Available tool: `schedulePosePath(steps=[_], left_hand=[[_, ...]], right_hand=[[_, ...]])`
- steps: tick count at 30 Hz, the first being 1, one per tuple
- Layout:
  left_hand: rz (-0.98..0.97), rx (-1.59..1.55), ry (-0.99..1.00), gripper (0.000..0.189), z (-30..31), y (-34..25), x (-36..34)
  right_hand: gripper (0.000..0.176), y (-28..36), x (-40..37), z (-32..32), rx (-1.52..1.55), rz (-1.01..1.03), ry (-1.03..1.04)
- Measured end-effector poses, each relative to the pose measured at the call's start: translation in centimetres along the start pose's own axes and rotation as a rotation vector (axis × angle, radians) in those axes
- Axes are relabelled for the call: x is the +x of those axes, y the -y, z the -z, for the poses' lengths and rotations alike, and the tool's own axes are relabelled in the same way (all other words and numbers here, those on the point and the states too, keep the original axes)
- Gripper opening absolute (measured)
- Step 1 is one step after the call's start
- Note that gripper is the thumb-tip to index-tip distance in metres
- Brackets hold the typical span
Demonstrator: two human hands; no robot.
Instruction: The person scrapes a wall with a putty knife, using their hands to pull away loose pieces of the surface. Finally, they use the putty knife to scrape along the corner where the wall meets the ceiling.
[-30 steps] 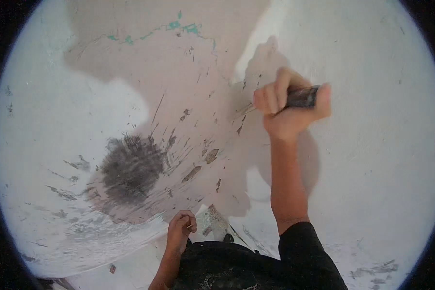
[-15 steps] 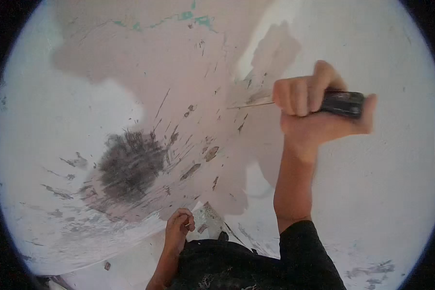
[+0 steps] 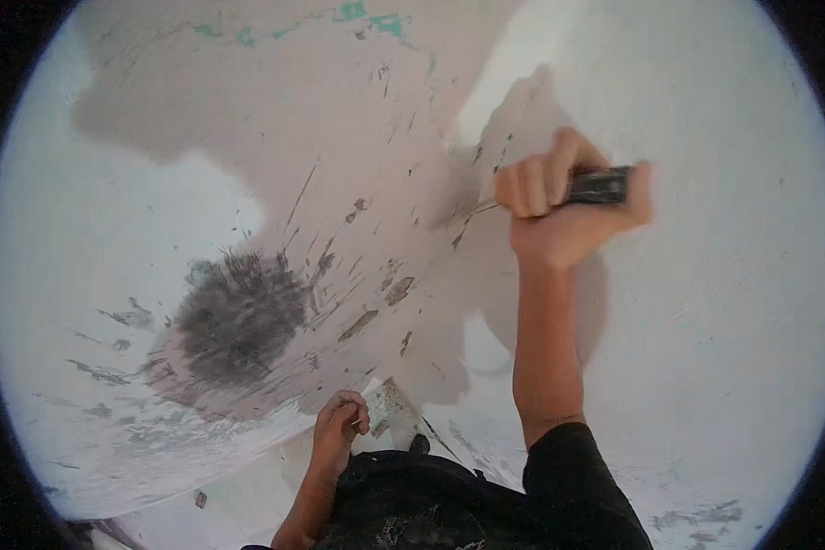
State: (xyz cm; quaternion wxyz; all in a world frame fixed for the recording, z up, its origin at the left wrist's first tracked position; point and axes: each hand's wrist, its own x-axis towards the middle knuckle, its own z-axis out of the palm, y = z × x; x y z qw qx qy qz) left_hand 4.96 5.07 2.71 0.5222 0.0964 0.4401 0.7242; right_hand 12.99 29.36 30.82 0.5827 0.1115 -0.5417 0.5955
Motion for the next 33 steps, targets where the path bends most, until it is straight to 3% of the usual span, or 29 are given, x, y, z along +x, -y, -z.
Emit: schedulePosePath(steps=[2, 3, 6, 8, 9, 16, 18, 19, 22, 25, 28, 30, 32, 33], left_hand=[[-0.004, -0.020, -0.002, 0.012, -0.1, -0.1, 0.1], [-0.003, -0.019, -0.005, 0.012, -0.2, -0.3, 0.2], [0.006, -0.001, -0.021, 0.012, -0.4, -0.4, 0.2], [-0.028, 0.012, -0.009, 0.012, -0.3, -0.3, 0.2], [-0.030, 0.014, -0.005, 0.012, -0.2, -0.3, 0.2], [-0.015, 0.006, 0.000, 0.013, -0.5, -0.5, -0.2], [-0.017, 0.014, 0.012, 0.013, -0.1, -0.3, -0.3], [-0.023, -0.008, 0.012, 0.013, 0.2, -0.1, -0.1], [-0.017, -0.028, -0.007, 0.012, 0.2, 0.1, -0.3], [-0.023, -0.017, -0.004, 0.012, 0.0, 0.0, -0.4], [-0.029, -0.015, 0.009, 0.012, 0.4, 0.0, -0.6], [-0.036, -0.015, 0.009, 0.012, 0.6, 0.1, -0.4], [-0.080, -0.016, -0.020, 0.013, 1.2, 0.5, -0.4], [-0.079, 0.001, -0.013, 0.013, 1.3, 0.3, -0.6]], right_hand=[[0.066, -0.8, -0.1, 0.1, -0.179, -0.051, 0.042], [0.068, 0.3, 0.1, 0.3, -0.068, -0.012, 0.031], [0.068, 3.5, 0.9, 0.3, 0.035, 0.178, 0.313], [0.068, 0.9, 0.4, 0.4, -0.024, 0.052, 0.097], [0.069, 0.6, 0.0, 0.4, -0.085, 0.065, 0.241], [0.070, 2.5, 0.7, -0.1, -0.022, 0.197, 0.387], [0.070, 0.6, -0.6, -0.6, -0.070, 0.086, 0.151], [0.069, 0.9, -1.2, -0.8, -0.348, 0.073, 0.243], [0.066, 1.9, -1.4, -1.8, -0.299, 0.103, 0.306], [0.063, 3.4, -1.4, -1.7, -0.035, 0.153, 0.555], [0.057, -0.4, -2.4, -1.4, -0.494, 0.344, 0.769], [0.055, -1.1, -3.0, -2.2, -0.645, 0.420, 0.836], [0.049, 0.1, -4.8, -3.7, -0.703, 0.258, 1.103], [0.049, -0.2, -5.0, -3.7, -0.711, 0.265, 1.087]])
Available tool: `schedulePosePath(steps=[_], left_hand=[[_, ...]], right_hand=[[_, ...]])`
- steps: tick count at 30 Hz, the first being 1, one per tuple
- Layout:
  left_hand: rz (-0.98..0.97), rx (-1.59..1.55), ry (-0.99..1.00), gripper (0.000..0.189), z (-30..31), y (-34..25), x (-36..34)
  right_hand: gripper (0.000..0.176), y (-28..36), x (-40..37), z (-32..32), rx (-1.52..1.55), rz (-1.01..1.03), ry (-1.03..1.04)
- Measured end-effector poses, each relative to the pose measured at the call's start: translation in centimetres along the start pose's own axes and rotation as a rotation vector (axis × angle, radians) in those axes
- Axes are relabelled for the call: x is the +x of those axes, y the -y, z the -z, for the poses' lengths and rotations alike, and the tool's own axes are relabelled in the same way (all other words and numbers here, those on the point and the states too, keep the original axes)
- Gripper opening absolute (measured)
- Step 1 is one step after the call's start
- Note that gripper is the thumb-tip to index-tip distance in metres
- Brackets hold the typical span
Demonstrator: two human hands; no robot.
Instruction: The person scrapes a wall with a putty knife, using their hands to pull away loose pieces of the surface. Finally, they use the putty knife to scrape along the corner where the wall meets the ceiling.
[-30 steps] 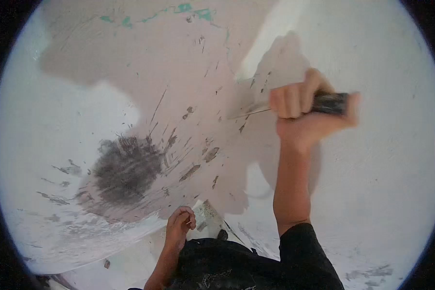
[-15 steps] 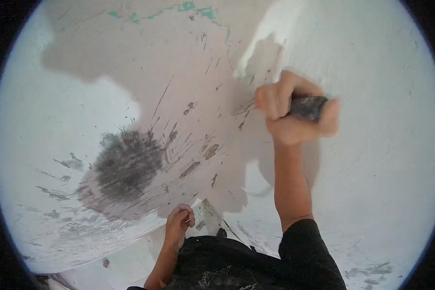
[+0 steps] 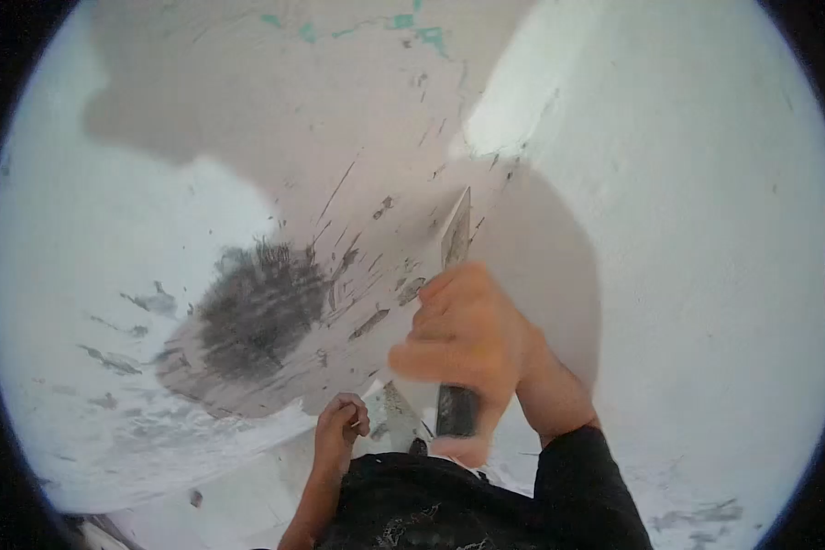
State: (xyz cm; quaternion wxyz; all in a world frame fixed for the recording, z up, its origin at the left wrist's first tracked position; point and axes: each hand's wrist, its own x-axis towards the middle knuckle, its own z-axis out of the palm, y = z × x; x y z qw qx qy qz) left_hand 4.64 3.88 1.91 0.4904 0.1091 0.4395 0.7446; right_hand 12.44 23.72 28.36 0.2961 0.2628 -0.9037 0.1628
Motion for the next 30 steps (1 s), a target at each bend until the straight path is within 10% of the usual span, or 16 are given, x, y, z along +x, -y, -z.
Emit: schedulePosePath(steps=[25, 30], left_hand=[[-0.011, -0.085, -0.218, 0.015, -2.3, -2.0, -0.4], [-0.015, -0.011, 0.000, 0.017, 0.9, -0.3, -0.1]], right_hand=[[0.042, 0.3, -2.9, -3.2, -0.069, -0.022, -0.139], [0.041, -2.4, -4.6, -3.4, -0.223, -0.159, -0.145]])
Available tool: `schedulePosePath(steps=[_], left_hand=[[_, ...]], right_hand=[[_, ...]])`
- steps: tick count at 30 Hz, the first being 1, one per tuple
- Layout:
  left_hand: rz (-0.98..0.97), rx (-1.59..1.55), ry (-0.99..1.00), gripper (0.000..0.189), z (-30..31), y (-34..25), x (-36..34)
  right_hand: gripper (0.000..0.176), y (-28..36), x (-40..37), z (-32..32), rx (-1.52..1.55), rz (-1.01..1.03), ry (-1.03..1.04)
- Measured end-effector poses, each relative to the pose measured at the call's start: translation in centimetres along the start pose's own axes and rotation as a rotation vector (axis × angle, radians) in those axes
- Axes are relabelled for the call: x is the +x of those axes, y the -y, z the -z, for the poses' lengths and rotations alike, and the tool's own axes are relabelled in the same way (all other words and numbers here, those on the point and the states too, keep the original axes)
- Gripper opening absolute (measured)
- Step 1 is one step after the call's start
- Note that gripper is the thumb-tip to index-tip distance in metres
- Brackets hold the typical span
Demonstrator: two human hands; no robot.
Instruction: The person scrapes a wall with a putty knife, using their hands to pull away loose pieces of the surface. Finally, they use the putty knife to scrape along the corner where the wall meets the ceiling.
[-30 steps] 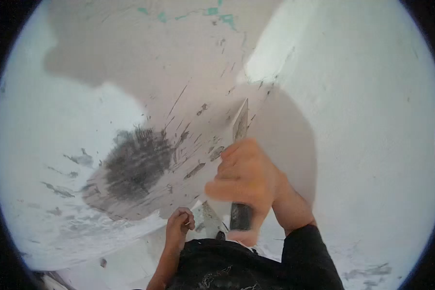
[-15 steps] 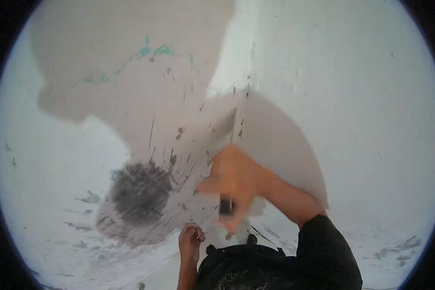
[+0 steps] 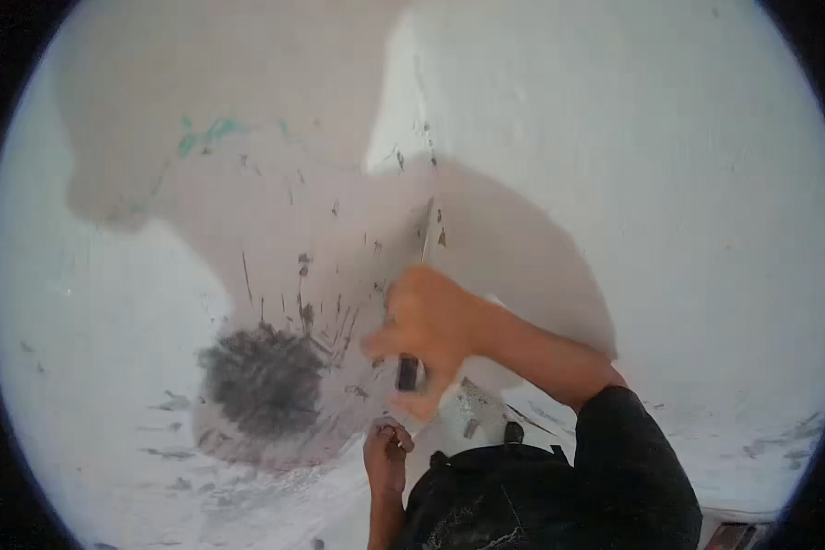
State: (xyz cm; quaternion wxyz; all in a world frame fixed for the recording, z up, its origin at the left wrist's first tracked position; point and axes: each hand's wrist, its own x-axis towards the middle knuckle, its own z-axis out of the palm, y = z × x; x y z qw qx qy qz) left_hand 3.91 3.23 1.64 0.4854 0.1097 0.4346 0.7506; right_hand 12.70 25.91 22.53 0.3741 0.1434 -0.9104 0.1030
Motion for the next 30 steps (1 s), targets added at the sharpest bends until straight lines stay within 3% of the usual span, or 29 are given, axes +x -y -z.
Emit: schedulePosePath(steps=[2, 5, 7, 8, 9, 11, 13, 15, 16, 18, 21, 22, 23, 26, 29, 30], left_hand=[[-0.011, 0.049, -0.092, 0.018, -1.2, 0.3, 0.5], [-0.002, 0.149, -0.322, 0.024, -0.9, 0.7, -0.2], [-0.008, 0.042, 0.021, 0.030, 0.3, 0.7, 0.7], [-0.100, 0.493, -0.004, 0.029, 0.4, 0.4, 0.6], [-0.101, 0.502, -0.004, 0.029, 0.3, 0.4, 0.6], [-0.302, 0.838, -0.061, 0.023, -0.4, 0.7, 0.7], [-0.390, 1.012, -0.101, 0.021, -0.5, 0.7, 0.1], [0.027, 0.081, -0.012, 0.019, -1.4, -0.1, 0.2], [-0.022, 0.034, -0.123, 0.015, -2.7, -0.1, -0.1], [-0.013, 0.016, -0.100, 0.014, -3.4, 0.1, 0.6], [0.046, -0.003, -0.075, 0.013, -2.9, 0.0, 0.0], [0.064, -0.009, -0.055, 0.012, -2.9, -0.1, -0.1], [0.077, -0.018, -0.036, 0.012, -2.9, -0.1, 0.1], [0.023, 0.093, -0.031, 0.016, -2.3, 0.3, 1.4], [0.022, 0.247, -0.094, 0.019, -1.8, 0.1, 0.9], [0.018, 0.276, -0.100, 0.020, -1.8, 0.0, 0.7]], right_hand=[[0.042, 2.5, 0.1, 1.0, 0.227, 0.123, -0.005], [0.041, 3.2, 0.1, 1.0, 0.232, 0.183, 0.012], [0.042, 2.2, 0.4, 0.0, 0.192, 0.151, 0.004], [0.043, 1.9, 0.5, -0.2, 0.145, 0.121, 0.006], [0.043, 2.5, 0.5, -0.1, 0.144, 0.121, -0.002], [0.044, 4.0, 0.6, 0.5, 0.221, 0.177, 0.002], [0.044, 0.6, 0.5, -0.1, 0.134, 0.116, -0.004], [0.044, 0.0, 0.2, -0.1, 0.032, 0.052, -0.011], [0.044, 0.9, 0.2, 0.5, 0.079, 0.104, -0.033], [0.048, 3.8, 0.4, 1.4, 0.224, 0.156, 0.034], [0.049, 1.7, 0.7, 1.2, 0.181, 0.160, 0.041], [0.050, -0.4, -0.1, -0.3, 0.162, -0.021, 0.000], [0.050, 0.1, -0.1, -0.2, 0.159, -0.021, -0.003], [0.049, 4.1, 0.7, 1.6, 0.165, 0.167, 0.026], [0.048, 3.0, 1.2, 2.0, 0.181, 0.158, 0.002], [0.048, 1.0, 1.1, 1.3, 0.156, 0.021, 0.003]])
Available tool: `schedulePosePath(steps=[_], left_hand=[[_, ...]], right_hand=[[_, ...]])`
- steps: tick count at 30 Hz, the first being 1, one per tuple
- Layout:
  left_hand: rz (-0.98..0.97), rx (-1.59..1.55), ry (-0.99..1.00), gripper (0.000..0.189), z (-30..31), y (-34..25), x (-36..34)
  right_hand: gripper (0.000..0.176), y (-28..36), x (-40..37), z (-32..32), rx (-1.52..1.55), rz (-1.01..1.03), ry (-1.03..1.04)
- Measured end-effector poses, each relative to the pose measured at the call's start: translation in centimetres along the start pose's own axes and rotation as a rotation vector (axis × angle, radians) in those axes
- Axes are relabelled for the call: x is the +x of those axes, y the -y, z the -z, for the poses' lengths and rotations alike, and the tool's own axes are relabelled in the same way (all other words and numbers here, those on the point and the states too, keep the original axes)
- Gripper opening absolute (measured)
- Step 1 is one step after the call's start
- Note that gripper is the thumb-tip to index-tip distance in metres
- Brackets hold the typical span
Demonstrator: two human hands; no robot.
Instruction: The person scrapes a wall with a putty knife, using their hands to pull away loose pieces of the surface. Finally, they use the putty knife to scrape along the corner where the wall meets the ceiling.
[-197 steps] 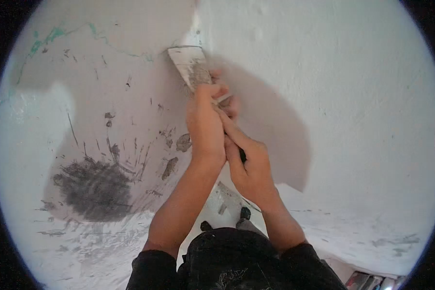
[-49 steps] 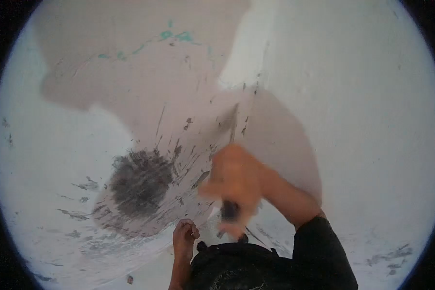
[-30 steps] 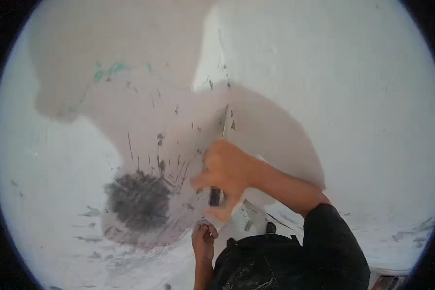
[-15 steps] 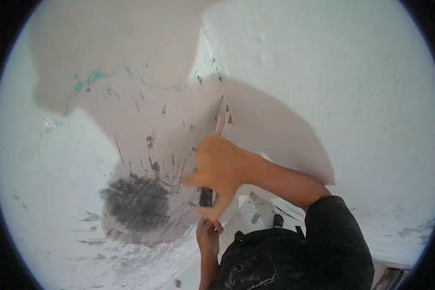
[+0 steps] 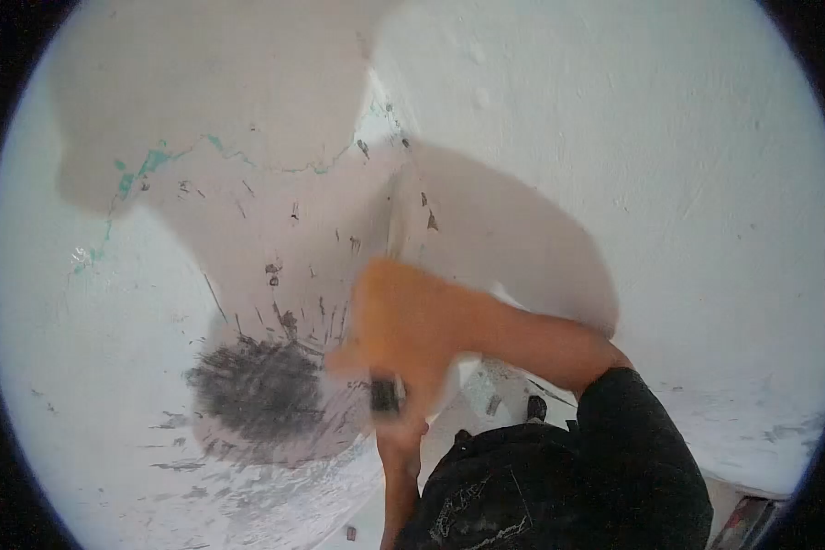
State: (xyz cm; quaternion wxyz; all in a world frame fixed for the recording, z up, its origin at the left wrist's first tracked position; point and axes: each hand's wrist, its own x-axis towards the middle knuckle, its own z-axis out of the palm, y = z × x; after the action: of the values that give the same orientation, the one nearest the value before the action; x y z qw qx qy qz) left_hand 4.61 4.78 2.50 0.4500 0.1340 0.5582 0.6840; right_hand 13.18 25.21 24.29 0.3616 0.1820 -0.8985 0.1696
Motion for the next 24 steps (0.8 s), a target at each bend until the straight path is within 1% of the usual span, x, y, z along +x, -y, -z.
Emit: schedulePosePath(steps=[1, 3, 4, 5, 6, 7, 8, 9, 10, 11, 12, 13, 15, 16, 17, 18, 19, 20, 22, 23, 24], left_hand=[[-0.005, 0.029, -0.007, 0.021, 0.0, -0.1, -0.2], [0.012, -0.244, -0.053, 0.028, -0.7, 0.0, 0.4], [-0.171, 0.409, 0.022, 0.019, -0.3, -0.1, 1.5], [-0.395, 1.045, -0.032, 0.013, 0.2, -0.1, 2.3], [-0.242, 0.548, -0.072, 0.013, 0.2, 1.1, 1.6], [-0.162, 0.307, -0.081, 0.013, 0.7, 1.6, 1.0], [-0.090, 0.062, -0.110, 0.013, 0.9, 2.1, 0.2], [-0.061, -0.013, 0.000, 0.013, -0.4, 0.7, -0.3], [-0.031, -0.087, 0.110, 0.013, -1.2, -0.1, -0.2], [-0.038, -0.087, 0.122, 0.013, -1.7, -0.4, 0.2], [-0.112, 0.092, 0.135, 0.013, -2.1, -0.4, 0.3], [-0.178, 0.277, 0.138, 0.013, -2.1, -0.2, 0.2], [-0.225, 0.469, 0.135, 0.014, -1.7, 0.0, -0.5], [-0.074, 0.132, 0.102, 0.013, -1.5, 0.1, -0.1], [0.066, -0.208, 0.075, 0.012, -1.6, -0.1, 0.2], [0.017, -0.067, 0.021, 0.009, -2.1, -0.3, -0.2], [0.009, -0.067, 0.027, 0.009, -1.3, 0.3, 0.5], [-0.046, 0.102, 0.077, 0.009, -0.7, 0.9, 1.1], [-0.086, 0.172, 0.051, 0.011, -0.2, 1.8, 0.9], [-0.079, 0.075, -0.020, 0.012, -1.6, 0.7, 0.3], [0.074, -0.197, 0.068, 0.013, -1.5, 0.1, 0.2]], right_hand=[[0.048, 0.3, -0.1, 0.1, -0.004, 0.002, -0.004], [0.065, 0.9, -0.2, 0.8, -0.060, 0.051, 0.108], [0.066, 2.4, -0.1, 0.4, 0.004, 0.174, 0.063], [0.066, 2.3, -0.1, 0.5, 0.012, 0.170, 0.064], [0.065, 1.6, 0.1, 0.8, 0.007, 0.135, 0.094], [0.065, 1.1, 0.3, 1.0, -0.001, 0.100, 0.121], [0.064, -0.7, -0.4, -0.2, -0.108, 0.013, -0.042], [0.064, -0.4, -0.5, 0.1, -0.116, 0.014, -0.046], [0.055, 0.1, -0.7, 0.4, -0.034, 0.060, -0.058], [0.048, 0.9, -0.8, 0.8, 0.045, 0.106, -0.063], [0.049, 2.9, -0.3, 1.0, -0.004, 0.164, -0.080], [0.049, 2.6, -0.3, 1.0, 0.001, 0.161, -0.079], [0.046, 1.0, -0.1, 1.0, 0.036, 0.127, -0.069], [0.045, -0.7, -0.4, 0.5, -0.019, 0.018, -0.093], [0.045, -0.4, -0.5, 0.6, -0.024, 0.021, -0.094], [0.045, 0.2, -0.6, 0.8, 0.000, 0.074, -0.067], [0.046, 1.0, -0.5, 1.0, 0.022, 0.131, -0.035], [0.047, 2.7, -0.4, 1.0, 0.075, 0.195, -0.108], [0.046, 1.1, -0.2, 0.8, 0.030, 0.152, -0.101], [0.046, 0.0, -0.2, 0.6, -0.024, 0.110, -0.095], [0.046, -1.5, -0.5, 0.0, -0.049, 0.022, -0.141]])
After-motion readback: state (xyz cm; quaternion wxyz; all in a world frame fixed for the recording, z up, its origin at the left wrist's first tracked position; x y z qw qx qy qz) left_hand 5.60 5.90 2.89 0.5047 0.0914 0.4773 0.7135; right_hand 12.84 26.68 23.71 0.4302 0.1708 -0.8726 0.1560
